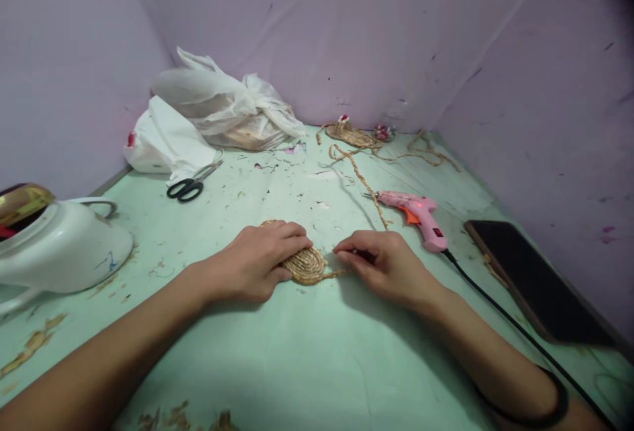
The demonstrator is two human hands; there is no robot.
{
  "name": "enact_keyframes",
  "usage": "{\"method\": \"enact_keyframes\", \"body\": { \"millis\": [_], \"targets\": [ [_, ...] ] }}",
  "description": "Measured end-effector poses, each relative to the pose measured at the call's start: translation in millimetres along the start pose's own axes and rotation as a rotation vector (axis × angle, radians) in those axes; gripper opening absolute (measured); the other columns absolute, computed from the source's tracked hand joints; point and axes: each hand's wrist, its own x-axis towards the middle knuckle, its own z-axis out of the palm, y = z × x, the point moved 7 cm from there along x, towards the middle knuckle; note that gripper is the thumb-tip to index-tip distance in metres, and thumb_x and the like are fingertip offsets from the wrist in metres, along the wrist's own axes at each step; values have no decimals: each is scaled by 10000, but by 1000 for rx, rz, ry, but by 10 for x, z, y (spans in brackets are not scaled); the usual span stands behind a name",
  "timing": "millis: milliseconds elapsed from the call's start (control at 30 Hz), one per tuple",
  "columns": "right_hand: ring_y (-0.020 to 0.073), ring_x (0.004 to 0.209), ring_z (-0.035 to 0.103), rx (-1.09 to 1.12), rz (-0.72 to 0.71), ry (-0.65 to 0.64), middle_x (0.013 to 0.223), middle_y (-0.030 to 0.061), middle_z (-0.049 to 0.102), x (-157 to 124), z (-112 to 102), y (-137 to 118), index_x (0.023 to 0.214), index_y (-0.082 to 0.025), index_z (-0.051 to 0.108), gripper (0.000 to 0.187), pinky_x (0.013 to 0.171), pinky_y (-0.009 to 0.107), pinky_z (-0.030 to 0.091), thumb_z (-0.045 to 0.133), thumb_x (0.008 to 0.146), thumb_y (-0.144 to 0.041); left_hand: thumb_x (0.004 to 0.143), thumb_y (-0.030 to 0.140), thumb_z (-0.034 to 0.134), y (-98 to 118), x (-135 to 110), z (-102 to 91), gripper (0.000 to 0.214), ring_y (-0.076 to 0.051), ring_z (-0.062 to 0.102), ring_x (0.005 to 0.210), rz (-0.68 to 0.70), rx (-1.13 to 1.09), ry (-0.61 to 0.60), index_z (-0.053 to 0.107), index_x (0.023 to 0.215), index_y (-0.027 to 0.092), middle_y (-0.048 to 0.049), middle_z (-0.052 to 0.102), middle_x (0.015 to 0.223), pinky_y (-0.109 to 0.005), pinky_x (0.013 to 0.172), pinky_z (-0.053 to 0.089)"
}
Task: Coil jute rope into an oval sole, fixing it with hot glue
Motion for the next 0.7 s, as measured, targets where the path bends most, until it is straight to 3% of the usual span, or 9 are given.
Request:
{"method": "enact_keyframes", "body": {
  "millis": [267,533,600,700],
  "targets": [
    [131,555,562,-134,179,-46,610,-31,667,88,67,-52,763,-235,725,98,532,251,368,652,698,-239,798,179,504,3,0,-2,394,-258,547,1075,-1,-3,1,523,1190,213,-85,561,1231,-370,830,456],
    [131,543,555,-53,163,-28,590,-33,646,99,77,-54,664,-222,680,105,521,249,386,592,656,-166,794,174,506,0,15,5,405,-268,546,1086,-17,9,-18,523,1196,214,-85,557,1243,-381,834,460],
    [144,566,569,-18,116,63,606,-18,645,74,-96,-35,666,-218,672,89,538,265,408,591,671,-182,798,175,501,-2,12,5,404,-269,542,1093,-20,8,-19,523,1199,214,-83,551,1254,-387,843,456],
    [161,571,566,27,105,411,604,4,621,-71,-620,83,641,-218,654,92,538,289,420,636,709,-277,809,175,493,-5,3,0,400,-266,534,1107,-20,-8,-13,522,1206,215,-79,543,1265,-390,858,450]
  ]
}}
